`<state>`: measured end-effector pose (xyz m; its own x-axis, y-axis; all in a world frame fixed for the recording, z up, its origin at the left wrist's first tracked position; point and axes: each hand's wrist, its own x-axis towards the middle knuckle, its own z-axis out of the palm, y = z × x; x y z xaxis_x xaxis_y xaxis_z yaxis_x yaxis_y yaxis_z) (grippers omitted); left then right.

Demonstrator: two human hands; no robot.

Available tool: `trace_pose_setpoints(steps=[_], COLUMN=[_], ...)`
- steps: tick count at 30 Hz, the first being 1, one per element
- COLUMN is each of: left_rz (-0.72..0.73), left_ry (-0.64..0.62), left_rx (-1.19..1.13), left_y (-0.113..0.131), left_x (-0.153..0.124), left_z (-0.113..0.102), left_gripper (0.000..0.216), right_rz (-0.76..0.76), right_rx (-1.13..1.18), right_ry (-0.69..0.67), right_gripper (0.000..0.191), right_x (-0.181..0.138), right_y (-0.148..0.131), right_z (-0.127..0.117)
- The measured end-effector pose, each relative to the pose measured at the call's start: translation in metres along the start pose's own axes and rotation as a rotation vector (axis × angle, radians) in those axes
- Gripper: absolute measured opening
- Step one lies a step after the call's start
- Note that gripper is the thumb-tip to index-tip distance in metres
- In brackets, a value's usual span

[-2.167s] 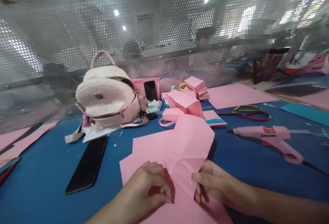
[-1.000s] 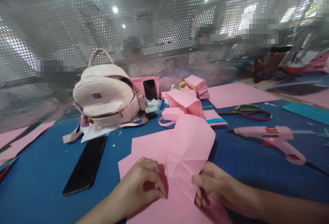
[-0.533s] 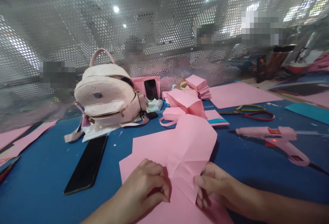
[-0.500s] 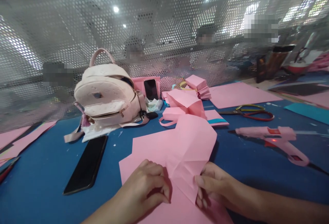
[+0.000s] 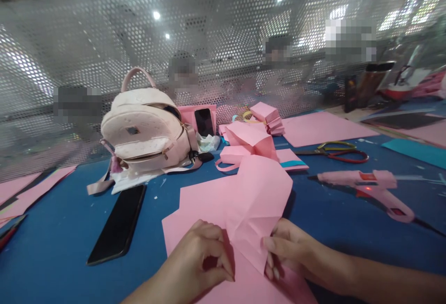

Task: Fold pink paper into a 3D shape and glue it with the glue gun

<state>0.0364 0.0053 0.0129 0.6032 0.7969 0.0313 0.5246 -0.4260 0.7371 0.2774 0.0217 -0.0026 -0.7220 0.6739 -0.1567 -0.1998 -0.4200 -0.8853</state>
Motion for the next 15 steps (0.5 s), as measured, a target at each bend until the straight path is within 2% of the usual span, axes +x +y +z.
trace_pose_setpoints(steps=[6,11,13,15], left_rz=[0.087,0.136,0.102,0.012], left_ry=[-0.068,-0.077,-0.095,-0.163], left_rx=[0.143,0.341,0.244,0.03], left_y=[0.009,0.01,0.008,0.008], left_x=[-0.002,-0.004,-0.008,-0.017], left_z=[-0.003,0.004,0.006,0.003], left_gripper=[0.013,0.014,0.017,0.016], right_rz=[-0.003,-0.027,-0.014,0.003], right_rx=[-0.045,-0.063,-0.055,-0.049], right_ry=[0.007,0.006,0.028,0.045], right_gripper=[0.047,0.053,0.055,0.058], right_x=[-0.001,-0.001,0.0,0.001], right_y=[0.004,0.009,0.01,0.01], right_z=[-0.002,-0.004,-0.003,-0.002])
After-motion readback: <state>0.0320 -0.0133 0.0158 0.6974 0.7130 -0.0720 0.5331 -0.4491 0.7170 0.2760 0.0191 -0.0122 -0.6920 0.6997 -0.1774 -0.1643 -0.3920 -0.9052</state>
